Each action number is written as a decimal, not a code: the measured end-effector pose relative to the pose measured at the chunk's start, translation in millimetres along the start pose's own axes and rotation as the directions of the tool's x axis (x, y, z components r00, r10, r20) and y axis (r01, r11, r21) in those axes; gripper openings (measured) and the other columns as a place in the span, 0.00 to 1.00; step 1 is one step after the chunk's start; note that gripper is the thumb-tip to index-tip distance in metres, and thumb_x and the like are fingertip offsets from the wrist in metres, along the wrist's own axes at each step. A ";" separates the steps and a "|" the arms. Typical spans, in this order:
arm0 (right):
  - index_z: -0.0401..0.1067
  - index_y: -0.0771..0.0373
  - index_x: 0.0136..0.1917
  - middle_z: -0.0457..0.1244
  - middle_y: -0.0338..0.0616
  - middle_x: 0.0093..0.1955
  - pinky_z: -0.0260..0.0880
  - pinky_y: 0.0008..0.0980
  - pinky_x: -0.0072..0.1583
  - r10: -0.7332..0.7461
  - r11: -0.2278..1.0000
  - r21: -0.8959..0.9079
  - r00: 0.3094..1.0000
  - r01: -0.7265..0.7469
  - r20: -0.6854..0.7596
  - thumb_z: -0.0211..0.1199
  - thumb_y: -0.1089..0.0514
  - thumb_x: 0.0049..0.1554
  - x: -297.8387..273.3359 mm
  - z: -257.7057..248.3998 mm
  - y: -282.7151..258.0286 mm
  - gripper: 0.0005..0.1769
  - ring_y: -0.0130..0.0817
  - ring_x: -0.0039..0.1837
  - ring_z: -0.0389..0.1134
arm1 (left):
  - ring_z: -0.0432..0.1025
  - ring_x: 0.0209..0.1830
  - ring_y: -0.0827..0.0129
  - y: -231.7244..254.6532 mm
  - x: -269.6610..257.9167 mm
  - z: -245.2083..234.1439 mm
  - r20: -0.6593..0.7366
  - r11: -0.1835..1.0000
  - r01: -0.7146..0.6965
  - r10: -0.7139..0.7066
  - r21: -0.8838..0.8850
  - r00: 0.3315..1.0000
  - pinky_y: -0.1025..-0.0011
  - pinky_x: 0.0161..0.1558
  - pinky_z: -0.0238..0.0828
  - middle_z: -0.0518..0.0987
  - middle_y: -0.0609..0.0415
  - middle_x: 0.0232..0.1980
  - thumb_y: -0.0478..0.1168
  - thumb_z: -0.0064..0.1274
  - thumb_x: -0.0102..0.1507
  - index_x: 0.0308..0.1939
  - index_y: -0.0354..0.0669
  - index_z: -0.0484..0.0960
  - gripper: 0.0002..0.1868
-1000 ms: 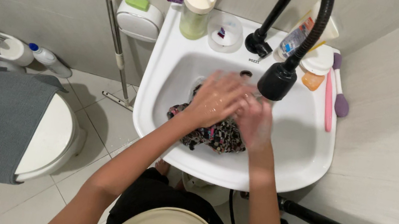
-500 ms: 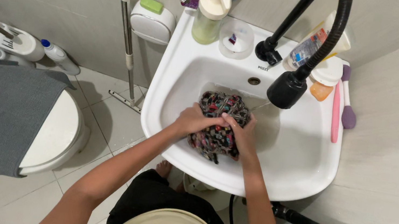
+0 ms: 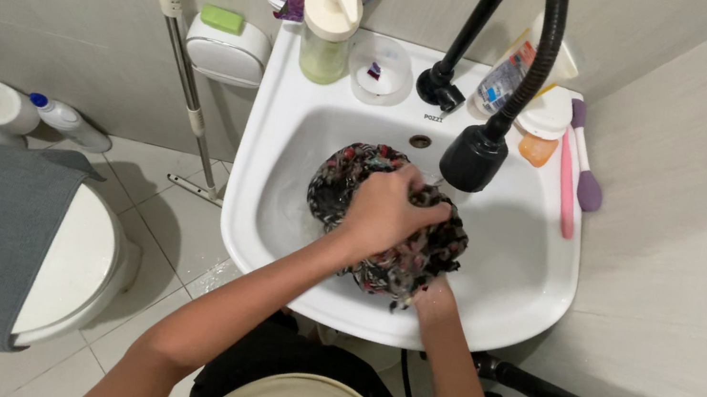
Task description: The person washes a patterned rug by hand in a sink, wrings it out, and places it on a gray mat on the toilet lid. They then move the gray mat to the floor and wash their hands in the sink.
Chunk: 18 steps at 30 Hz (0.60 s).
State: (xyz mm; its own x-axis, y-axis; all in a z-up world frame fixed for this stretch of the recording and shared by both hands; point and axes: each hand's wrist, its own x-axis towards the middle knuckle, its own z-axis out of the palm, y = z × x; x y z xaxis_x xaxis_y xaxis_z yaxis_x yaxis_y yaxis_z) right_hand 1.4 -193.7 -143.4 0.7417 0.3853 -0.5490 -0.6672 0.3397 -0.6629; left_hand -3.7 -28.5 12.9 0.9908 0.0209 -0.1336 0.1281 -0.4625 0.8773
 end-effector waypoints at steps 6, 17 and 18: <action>0.62 0.67 0.73 0.62 0.53 0.67 0.69 0.42 0.64 0.031 0.998 -0.059 0.997 -0.027 0.071 0.56 0.45 0.62 -4.6 7.9 4.9 0.33 0.44 0.65 0.66 | 0.71 0.50 0.36 -38.8 30.0 -1.2 -0.136 0.817 -0.457 0.527 0.351 0.839 0.36 0.54 0.63 0.80 0.28 0.46 0.62 0.69 0.56 0.34 0.43 0.83 0.26; 0.57 0.67 0.76 0.59 0.53 0.71 0.66 0.42 0.69 -0.047 0.989 -0.125 0.962 0.084 0.270 0.53 0.53 0.66 -47.0 47.8 -10.4 0.29 0.43 0.70 0.64 | 0.69 0.55 0.46 7.9 -44.0 -9.2 -0.205 0.980 -0.193 0.180 -0.043 0.962 0.54 0.63 0.52 0.77 0.36 0.50 0.51 0.64 0.56 0.51 0.30 0.72 0.31; 0.57 0.67 0.76 0.59 0.52 0.71 0.66 0.42 0.70 -0.077 0.987 -0.112 0.949 0.116 0.306 0.53 0.53 0.66 -52.7 59.3 -12.9 0.29 0.43 0.71 0.63 | 0.68 0.55 0.46 11.5 -47.4 -11.5 -0.223 0.979 -0.200 0.188 -0.035 0.957 0.53 0.63 0.52 0.77 0.36 0.49 0.51 0.64 0.55 0.51 0.30 0.72 0.31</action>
State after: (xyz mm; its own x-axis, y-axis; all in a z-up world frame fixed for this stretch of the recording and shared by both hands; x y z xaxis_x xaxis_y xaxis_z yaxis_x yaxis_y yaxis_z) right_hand -33.2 -167.6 -75.7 0.7337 0.6024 -0.3143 -0.5649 0.2837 -0.7749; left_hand -48.7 -24.7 34.7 0.9815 0.1309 0.1396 -0.0714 -0.4262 0.9018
